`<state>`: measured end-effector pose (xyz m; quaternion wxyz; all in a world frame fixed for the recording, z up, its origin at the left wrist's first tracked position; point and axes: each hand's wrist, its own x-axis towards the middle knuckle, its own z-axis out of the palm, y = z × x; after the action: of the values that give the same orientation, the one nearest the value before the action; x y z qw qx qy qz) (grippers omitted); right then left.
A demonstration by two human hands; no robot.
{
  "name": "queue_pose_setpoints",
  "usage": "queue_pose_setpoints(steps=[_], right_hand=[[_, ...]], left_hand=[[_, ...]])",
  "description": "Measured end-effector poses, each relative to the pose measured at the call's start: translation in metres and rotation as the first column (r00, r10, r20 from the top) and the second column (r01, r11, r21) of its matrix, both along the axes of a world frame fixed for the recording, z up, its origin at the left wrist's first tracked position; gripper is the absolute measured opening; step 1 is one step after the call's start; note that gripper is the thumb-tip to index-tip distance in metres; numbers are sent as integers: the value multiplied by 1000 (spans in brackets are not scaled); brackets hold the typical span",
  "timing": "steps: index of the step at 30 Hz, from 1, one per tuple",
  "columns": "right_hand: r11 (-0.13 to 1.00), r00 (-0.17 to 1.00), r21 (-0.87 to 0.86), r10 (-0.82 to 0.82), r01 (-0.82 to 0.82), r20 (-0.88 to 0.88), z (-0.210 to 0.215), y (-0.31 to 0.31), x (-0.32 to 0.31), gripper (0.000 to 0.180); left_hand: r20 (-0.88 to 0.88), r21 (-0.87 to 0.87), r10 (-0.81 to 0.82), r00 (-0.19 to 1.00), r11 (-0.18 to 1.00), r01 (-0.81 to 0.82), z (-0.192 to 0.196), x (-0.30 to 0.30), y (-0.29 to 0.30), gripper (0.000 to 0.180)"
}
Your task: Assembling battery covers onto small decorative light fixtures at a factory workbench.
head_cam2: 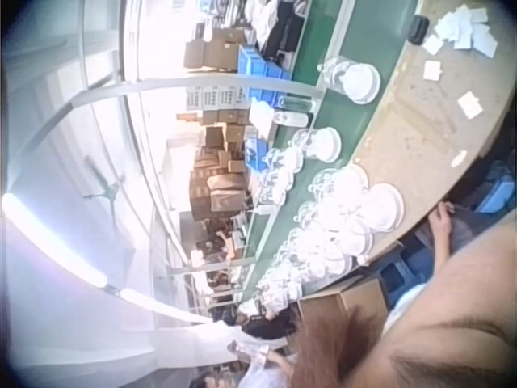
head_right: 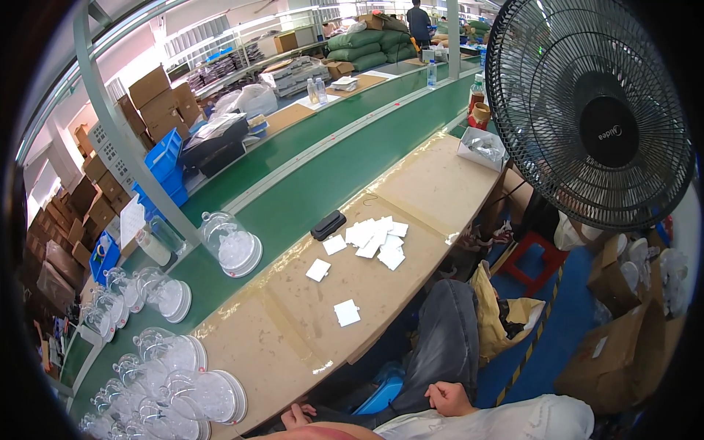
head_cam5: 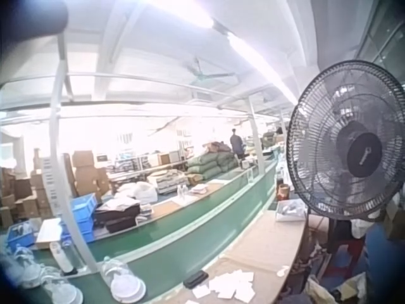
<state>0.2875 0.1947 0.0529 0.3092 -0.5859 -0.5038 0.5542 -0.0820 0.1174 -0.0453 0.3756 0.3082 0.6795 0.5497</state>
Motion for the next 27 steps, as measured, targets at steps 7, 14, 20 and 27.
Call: queue_pose_setpoints(steps=[7, 14, 20, 27], right_hand=[[1000, 1000, 6, 1, -1, 5, -3, -1, 0, 23], [1000, 1000, 20, -1, 1, 5, -4, -1, 0, 24], [1000, 1000, 22, -2, 2, 13, 0, 1, 0, 23], [1000, 999, 16, -7, 6, 35, 2, -2, -1, 23]], left_hand=[[58, 19, 235, 970, 972, -236, 0, 18, 2, 31], [97, -16, 158, 983, 987, -157, -1, 12, 4, 34], [-11, 65, 222, 975, 973, -221, 8, 13, 13, 38], [-5, 79, 214, 977, 974, -213, 2, 11, 9, 38]])
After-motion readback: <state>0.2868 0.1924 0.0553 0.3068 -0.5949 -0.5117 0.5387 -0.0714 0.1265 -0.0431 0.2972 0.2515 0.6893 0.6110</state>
